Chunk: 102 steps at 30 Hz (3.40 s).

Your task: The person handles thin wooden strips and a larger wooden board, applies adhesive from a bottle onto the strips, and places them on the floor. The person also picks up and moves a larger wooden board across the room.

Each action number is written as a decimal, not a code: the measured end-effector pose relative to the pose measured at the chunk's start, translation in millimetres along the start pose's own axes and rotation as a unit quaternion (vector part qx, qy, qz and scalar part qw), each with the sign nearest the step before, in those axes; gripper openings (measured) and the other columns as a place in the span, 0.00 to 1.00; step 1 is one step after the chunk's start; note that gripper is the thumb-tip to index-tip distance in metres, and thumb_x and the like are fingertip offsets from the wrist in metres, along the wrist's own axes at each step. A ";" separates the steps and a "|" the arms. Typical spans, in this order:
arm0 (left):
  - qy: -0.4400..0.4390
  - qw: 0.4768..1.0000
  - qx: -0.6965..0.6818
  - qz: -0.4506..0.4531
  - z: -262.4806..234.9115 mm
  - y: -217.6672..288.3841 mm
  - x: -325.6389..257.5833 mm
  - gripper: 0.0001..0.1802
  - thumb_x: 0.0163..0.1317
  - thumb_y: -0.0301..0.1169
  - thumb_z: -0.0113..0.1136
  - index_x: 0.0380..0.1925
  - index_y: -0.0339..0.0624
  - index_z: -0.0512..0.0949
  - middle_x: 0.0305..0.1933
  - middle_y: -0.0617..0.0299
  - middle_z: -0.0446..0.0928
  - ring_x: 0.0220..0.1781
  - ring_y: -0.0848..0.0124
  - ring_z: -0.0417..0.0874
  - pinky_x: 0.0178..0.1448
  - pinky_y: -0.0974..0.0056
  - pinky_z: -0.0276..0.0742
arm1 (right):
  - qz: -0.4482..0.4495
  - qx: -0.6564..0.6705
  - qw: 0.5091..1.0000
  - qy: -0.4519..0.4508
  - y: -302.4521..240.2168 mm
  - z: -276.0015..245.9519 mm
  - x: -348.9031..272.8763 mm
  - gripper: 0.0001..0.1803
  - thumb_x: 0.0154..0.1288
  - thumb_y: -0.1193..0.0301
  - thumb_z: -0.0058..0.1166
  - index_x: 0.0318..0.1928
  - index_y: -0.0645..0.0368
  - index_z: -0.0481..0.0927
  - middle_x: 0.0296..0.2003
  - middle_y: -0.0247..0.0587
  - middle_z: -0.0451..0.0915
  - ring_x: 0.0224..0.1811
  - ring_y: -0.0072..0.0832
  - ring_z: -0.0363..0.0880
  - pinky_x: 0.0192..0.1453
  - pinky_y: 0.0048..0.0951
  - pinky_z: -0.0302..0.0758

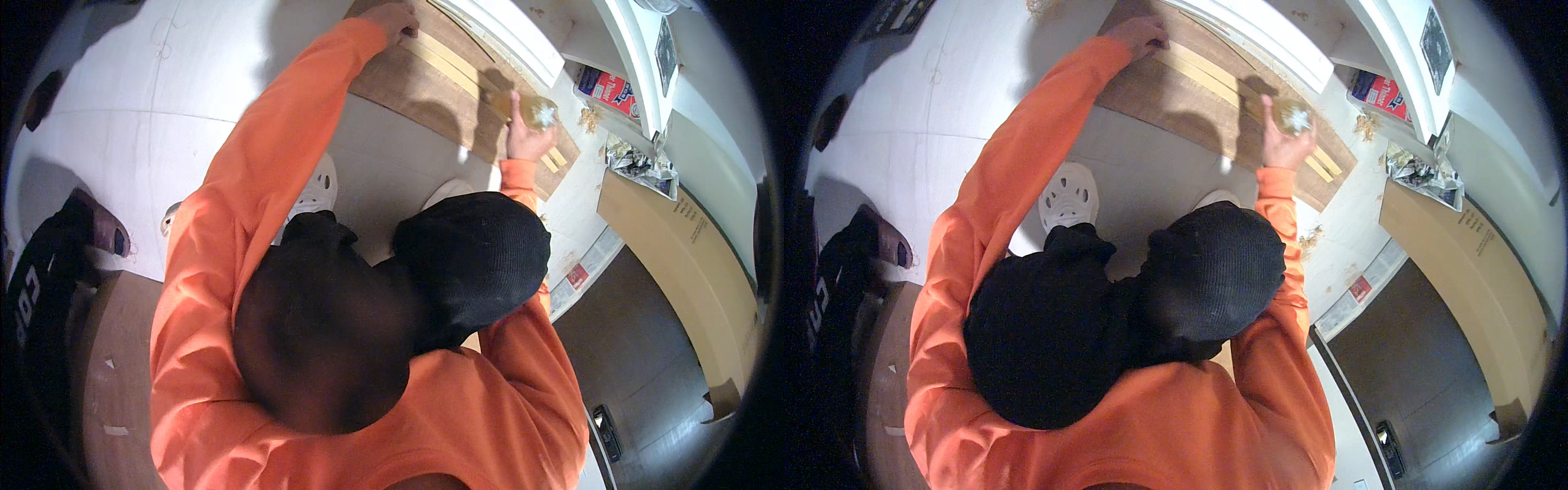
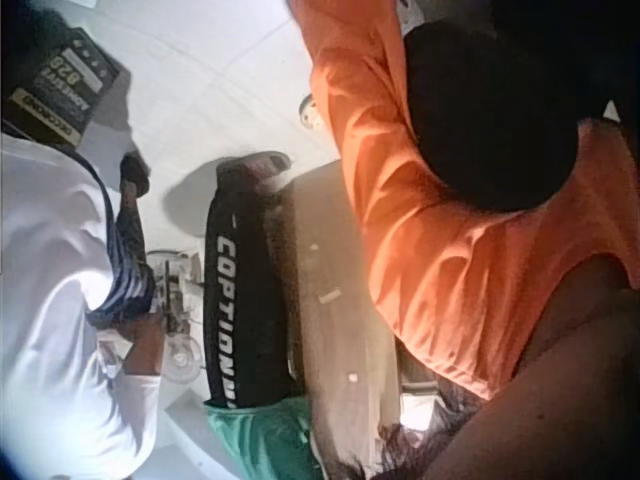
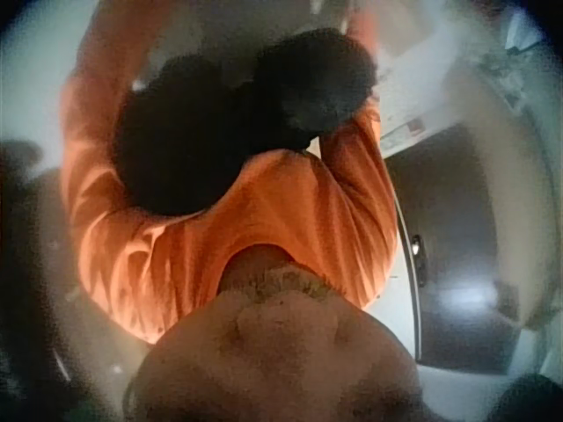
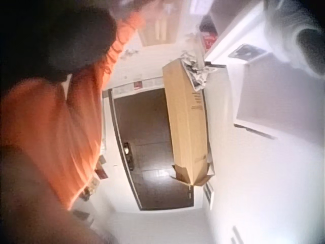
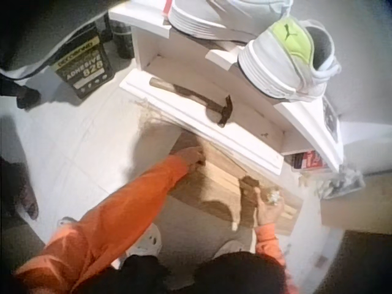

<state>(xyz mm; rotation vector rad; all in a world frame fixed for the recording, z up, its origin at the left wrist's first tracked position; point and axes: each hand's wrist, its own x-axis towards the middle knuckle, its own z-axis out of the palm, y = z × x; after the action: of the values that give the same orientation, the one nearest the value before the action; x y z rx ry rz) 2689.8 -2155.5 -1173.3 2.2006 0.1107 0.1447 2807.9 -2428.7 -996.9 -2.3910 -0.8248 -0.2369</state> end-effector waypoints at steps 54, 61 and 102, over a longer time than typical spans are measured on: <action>0.048 0.997 0.051 -0.013 2.9 -2.9 -2.1 0.13 0.49 0.27 0.66 0.38 0.45 0.80 0.48 0.54 0.77 0.54 0.53 0.77 0.58 0.54 0.73 | 0.114 0.029 0.992 0.046 43.9 -7.8 -19.5 0.27 0.44 0.56 0.77 0.33 0.66 0.80 0.30 0.46 0.82 0.31 0.36 0.82 0.41 0.35 0.79; 0.092 0.992 0.051 -0.072 -13.8 33.3 -12.2 0.22 0.49 0.29 0.68 0.44 0.43 0.71 0.45 0.49 0.77 0.51 0.50 0.78 0.53 0.52 0.73 | 0.025 0.115 0.993 -0.027 -45.8 46.4 0.3 0.26 0.44 0.57 0.78 0.33 0.67 0.80 0.30 0.46 0.82 0.30 0.35 0.82 0.39 0.34 0.79; 0.046 0.948 0.312 0.033 -8.9 44.4 -71.8 0.25 0.60 0.32 0.48 0.60 0.52 0.70 0.70 0.72 0.62 0.63 0.64 0.69 0.62 0.55 0.72 | -0.112 0.130 0.979 -0.109 -102.2 81.9 35.2 0.27 0.44 0.57 0.78 0.35 0.65 0.80 0.30 0.43 0.83 0.30 0.30 0.83 0.38 0.30 0.79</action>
<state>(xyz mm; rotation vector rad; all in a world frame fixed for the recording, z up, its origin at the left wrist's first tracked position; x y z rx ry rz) 2618.7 -2184.2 -1136.8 2.8335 0.1499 0.2794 2771.5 -2298.1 -1002.2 -2.1024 -1.1536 0.0459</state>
